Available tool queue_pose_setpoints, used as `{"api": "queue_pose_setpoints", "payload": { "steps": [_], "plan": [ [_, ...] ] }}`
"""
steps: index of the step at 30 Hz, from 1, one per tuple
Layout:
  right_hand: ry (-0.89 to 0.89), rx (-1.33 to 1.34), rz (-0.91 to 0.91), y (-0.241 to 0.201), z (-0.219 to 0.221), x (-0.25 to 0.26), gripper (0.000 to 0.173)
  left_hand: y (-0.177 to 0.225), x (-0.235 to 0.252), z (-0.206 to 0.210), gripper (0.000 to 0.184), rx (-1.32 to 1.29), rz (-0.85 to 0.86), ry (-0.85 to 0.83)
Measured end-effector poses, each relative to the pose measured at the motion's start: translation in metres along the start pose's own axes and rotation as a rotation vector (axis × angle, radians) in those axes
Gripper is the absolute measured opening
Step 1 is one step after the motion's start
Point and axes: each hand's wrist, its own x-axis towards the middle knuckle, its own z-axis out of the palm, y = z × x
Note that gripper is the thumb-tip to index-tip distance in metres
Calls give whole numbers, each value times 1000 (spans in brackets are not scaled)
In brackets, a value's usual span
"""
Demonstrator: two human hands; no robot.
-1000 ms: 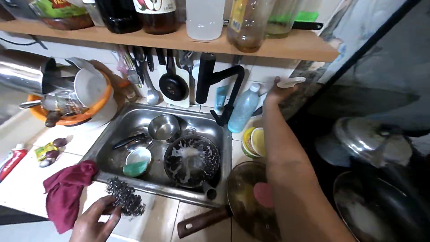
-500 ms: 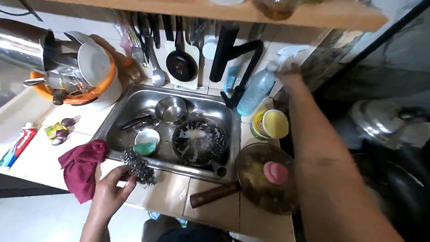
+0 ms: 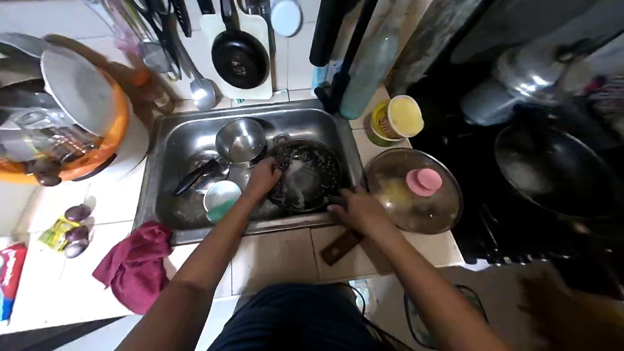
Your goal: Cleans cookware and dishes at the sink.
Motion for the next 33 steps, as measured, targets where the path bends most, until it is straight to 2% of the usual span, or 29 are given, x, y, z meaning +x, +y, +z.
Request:
{"api": "queue_pose_setpoints", "payload": {
  "steps": [3, 6, 8, 11, 14, 16, 18, 20, 22, 24, 26, 28, 30, 33],
  "plan": [
    [12, -25, 128, -3, 27, 11, 55, -3, 49, 30, 41, 139, -54, -6],
    [67, -31, 174, 0, 38, 20, 46, -14, 81, 60, 49, 294, -8, -55],
    [73, -35, 167, 4, 40, 27, 41, -17, 97, 75, 46, 371, 49, -65],
    [80, -52, 102, 13, 43, 35, 35, 0, 112, 96, 44, 391, 88, -50],
    [102, -79, 75, 14, 44, 36, 33, 34, 98, 113, 42, 379, 186, -180],
    [96, -101, 91, 11, 44, 35, 32, 41, 78, 116, 36, 342, 364, -322],
    [95, -107, 98, 9, 43, 35, 32, 28, 57, 104, 33, 332, 513, -479],
    [79, -111, 83, 10, 41, 36, 32, 1, 44, 82, 30, 382, 580, -550],
    [58, -114, 47, 16, 40, 39, 32, -29, 47, 56, 32, 526, 453, -560],
    [56, -121, -21, 23, 41, 43, 32, -42, 63, 40, 31, 697, 295, -457],
    [57, -124, -71, 28, 42, 47, 32, -38, 84, 43, 35, 729, 183, -327],
    [56, -125, -97, 32, 41, 49, 31, -22, 104, 67, 45, 638, 106, -204],
    [62, -113, -103, 32, 41, 49, 31, 5, 111, 97, 50, 531, 103, -175],
    [50, -107, -79, 28, 39, 46, 31, 28, 82, 122, 43, 395, 310, -360]
  ]
}}
